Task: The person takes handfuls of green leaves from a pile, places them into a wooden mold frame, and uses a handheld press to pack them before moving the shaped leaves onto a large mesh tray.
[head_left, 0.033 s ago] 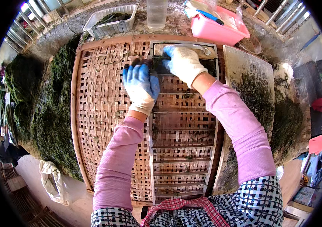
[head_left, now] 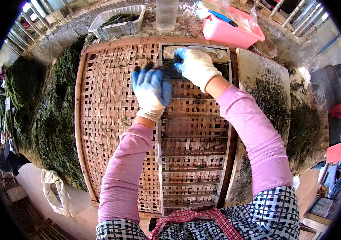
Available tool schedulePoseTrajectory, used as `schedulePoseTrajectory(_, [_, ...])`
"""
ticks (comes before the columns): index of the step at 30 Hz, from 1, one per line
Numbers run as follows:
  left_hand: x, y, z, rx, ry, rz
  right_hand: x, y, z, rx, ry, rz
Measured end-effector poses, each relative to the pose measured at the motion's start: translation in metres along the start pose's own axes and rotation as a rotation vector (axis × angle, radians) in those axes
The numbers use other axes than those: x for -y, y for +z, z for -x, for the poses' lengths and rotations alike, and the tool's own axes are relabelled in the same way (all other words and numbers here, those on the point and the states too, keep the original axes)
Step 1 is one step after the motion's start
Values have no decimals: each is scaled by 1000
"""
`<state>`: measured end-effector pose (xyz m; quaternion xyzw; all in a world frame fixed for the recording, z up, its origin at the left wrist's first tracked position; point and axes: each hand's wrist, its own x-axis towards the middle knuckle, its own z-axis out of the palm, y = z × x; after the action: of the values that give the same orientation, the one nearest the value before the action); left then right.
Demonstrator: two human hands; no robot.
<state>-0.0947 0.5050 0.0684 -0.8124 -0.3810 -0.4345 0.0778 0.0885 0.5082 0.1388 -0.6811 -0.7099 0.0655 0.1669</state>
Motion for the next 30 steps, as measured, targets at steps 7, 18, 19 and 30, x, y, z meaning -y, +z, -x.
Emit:
schedulePoseTrajectory(7, [-12,15,-1,251,-48,-105,-34,-9,0,24,9,-441])
schedulePoseTrajectory(18, [-15,9,-6,221,96,-134,-20,-8,5,-167,103,-362])
schedulePoseTrajectory(19, [-13,12,-4,261,57,-149,-19,-14,3,-368,19,-153])
schedulePoseTrajectory(30, [-11,-1,-4,20,-62,-66,-38,-41,7,-64,118,1])
